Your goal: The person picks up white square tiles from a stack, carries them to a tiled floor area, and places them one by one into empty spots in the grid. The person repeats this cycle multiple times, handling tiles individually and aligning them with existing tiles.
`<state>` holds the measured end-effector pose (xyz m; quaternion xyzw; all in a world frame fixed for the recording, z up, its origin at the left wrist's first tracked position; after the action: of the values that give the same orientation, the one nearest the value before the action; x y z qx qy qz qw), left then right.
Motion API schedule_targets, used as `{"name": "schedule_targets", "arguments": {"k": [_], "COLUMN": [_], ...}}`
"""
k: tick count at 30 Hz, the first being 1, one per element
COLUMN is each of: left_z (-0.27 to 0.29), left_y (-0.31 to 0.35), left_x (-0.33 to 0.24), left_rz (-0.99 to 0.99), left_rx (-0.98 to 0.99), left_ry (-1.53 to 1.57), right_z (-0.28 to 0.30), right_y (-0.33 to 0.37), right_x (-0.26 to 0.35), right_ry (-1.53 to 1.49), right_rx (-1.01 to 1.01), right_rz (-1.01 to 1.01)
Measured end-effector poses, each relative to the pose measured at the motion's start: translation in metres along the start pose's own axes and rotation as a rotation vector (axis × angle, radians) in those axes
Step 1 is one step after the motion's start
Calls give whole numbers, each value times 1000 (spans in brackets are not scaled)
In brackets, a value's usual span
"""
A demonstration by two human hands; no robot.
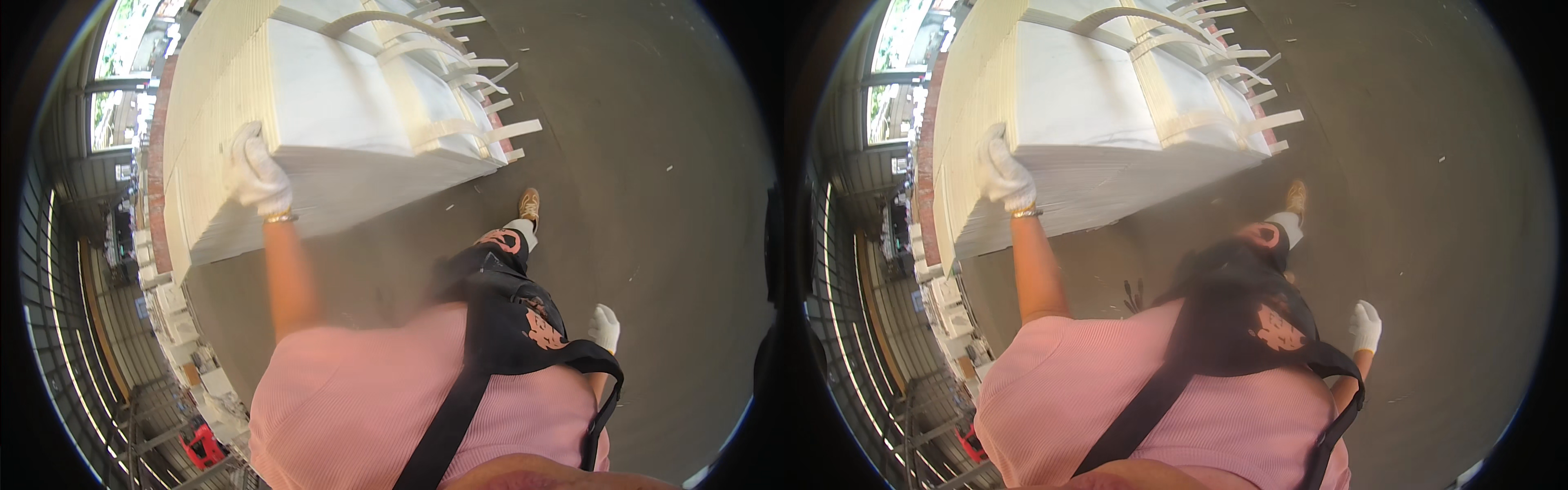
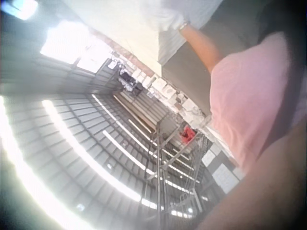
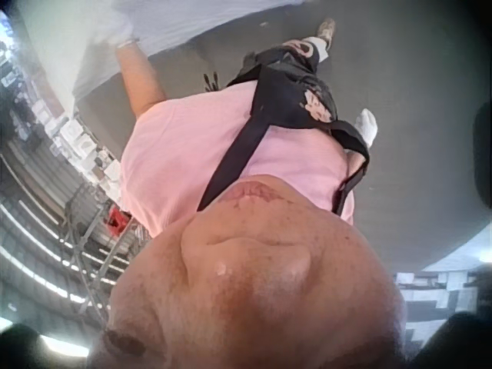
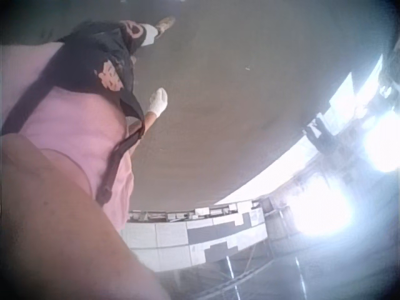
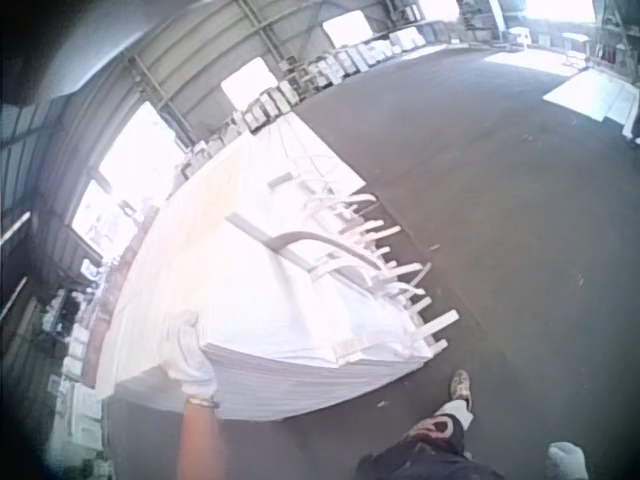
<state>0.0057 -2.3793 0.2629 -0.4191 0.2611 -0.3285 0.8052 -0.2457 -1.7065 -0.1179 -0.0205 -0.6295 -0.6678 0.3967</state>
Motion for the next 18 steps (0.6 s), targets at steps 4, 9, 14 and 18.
{"name": "schedule_targets", "arguments": {"k": [4,9,14,18], "left_z": [-4,-5,-3,-2], "left_y": [-2,-4,-6,-6], "left_x": [-3,-7,-3,-13], "left_rz": [14,37,26,80], "left_rx": [0,25,77,38], "left_ry": [-35,-24,-81,-204], "right_z": [-19,-19,-53,-81], "right_y": [-75,-157,-185,-221], "right_x": [57,151,274,349], "right_ry": [236,402,335,531], "right_rx": [130,173,240,310], "right_rz": [14,64,24,48]}}
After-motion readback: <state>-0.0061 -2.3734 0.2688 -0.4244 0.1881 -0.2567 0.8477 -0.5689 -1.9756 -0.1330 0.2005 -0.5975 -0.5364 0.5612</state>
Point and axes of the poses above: each hand's wrist, its own y-axis away from the middle knuckle, its own z-axis out of the back of the hand, x = y × z, the point moved 2 cm from there along -y, towards the middle knuckle, and after that the axes turned 1 degree about x, right-handed, at the moved point
